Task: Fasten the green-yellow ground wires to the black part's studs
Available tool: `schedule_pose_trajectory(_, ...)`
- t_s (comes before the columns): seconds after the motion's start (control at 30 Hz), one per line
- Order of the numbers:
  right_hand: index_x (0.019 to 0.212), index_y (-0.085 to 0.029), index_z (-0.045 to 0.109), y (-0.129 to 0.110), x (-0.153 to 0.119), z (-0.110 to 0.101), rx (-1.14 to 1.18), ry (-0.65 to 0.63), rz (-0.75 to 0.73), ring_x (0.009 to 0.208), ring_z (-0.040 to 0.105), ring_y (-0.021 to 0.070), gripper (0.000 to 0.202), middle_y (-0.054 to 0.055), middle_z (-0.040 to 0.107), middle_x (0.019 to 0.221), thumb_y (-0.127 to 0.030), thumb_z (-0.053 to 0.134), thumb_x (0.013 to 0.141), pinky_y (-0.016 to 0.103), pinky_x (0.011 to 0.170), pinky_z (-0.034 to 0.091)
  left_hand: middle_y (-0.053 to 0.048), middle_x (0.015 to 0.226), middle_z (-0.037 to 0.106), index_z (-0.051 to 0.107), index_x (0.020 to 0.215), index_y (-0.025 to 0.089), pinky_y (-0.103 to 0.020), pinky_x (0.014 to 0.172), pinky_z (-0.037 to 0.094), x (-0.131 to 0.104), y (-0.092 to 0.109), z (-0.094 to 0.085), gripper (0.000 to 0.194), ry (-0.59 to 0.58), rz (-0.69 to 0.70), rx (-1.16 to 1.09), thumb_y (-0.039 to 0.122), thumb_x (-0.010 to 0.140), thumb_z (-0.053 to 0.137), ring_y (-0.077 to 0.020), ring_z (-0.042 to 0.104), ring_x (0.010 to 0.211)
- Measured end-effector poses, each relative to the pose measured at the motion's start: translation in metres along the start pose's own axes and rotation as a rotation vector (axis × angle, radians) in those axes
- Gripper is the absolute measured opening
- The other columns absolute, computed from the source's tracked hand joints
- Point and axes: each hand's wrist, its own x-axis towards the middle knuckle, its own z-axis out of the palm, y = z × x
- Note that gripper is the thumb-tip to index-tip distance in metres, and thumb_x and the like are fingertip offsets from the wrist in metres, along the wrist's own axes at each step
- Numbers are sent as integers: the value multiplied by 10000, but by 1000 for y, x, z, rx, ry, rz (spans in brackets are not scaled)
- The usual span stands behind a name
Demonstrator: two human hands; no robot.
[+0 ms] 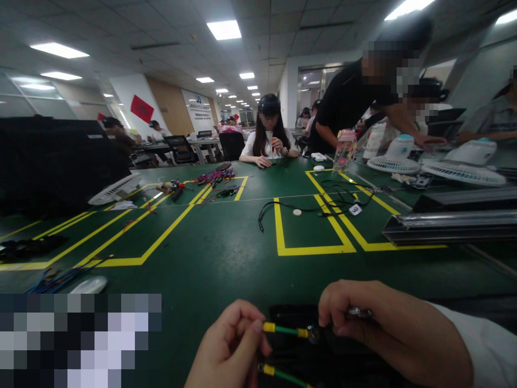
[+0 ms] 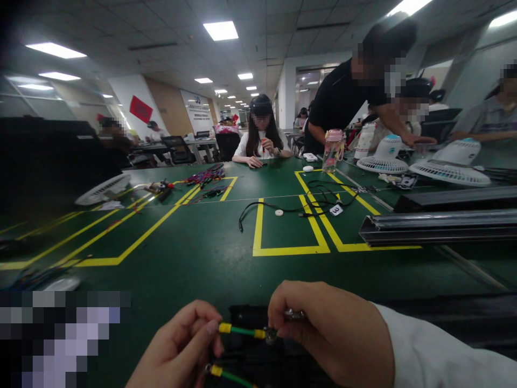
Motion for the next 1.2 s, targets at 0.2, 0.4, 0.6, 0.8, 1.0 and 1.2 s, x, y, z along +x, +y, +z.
schedule_pose_trajectory(0.2,832,-241,563,-2,-1,-1,22,72,-14,715,624,184,121,23,677,834,-149,522,897,303,675,521,25,616,665,534,823,190,-127,342,263,-1,2,1,285,18,-15,8,463,844,610,-29,449,321)
schedule_pose_trajectory(0.4,840,-241,566,-1,-1,0,-3,55,0,710,623,188,84,23,674,824,-168,560,881,304,678,514,22,613,666,544,810,184,-133,344,271,-2,5,2,286,24,-19,12,459,842,616,-34,457,324)
schedule_pose_trajectory(0.6,826,-242,578,2,-1,0,-22,22,12,721,632,181,126,15,684,818,-146,533,894,293,687,510,23,619,668,542,811,176,-120,344,265,-2,3,2,329,18,-18,10,494,839,622,-23,450,322)
schedule_pose_trajectory(0.8,837,-242,574,3,2,-2,6,-35,-19,740,652,179,153,11,708,858,-103,521,871,288,686,505,18,622,670,552,824,182,-136,345,285,-1,2,2,340,12,-19,16,514,831,624,-35,456,318)
schedule_pose_trajectory(1.0,852,-234,571,5,1,-4,55,-46,-42,763,643,176,158,8,694,880,-84,523,861,292,689,497,19,617,670,568,829,181,-119,336,285,-1,0,2,345,29,-16,17,518,820,642,-32,467,318)
schedule_pose_trajectory(1.2,952,-219,517,4,1,-14,254,100,19,741,647,152,89,15,649,879,-135,490,945,288,687,518,18,616,672,575,842,177,-117,341,296,0,-2,2,327,27,4,0,497,830,643,-32,467,321)
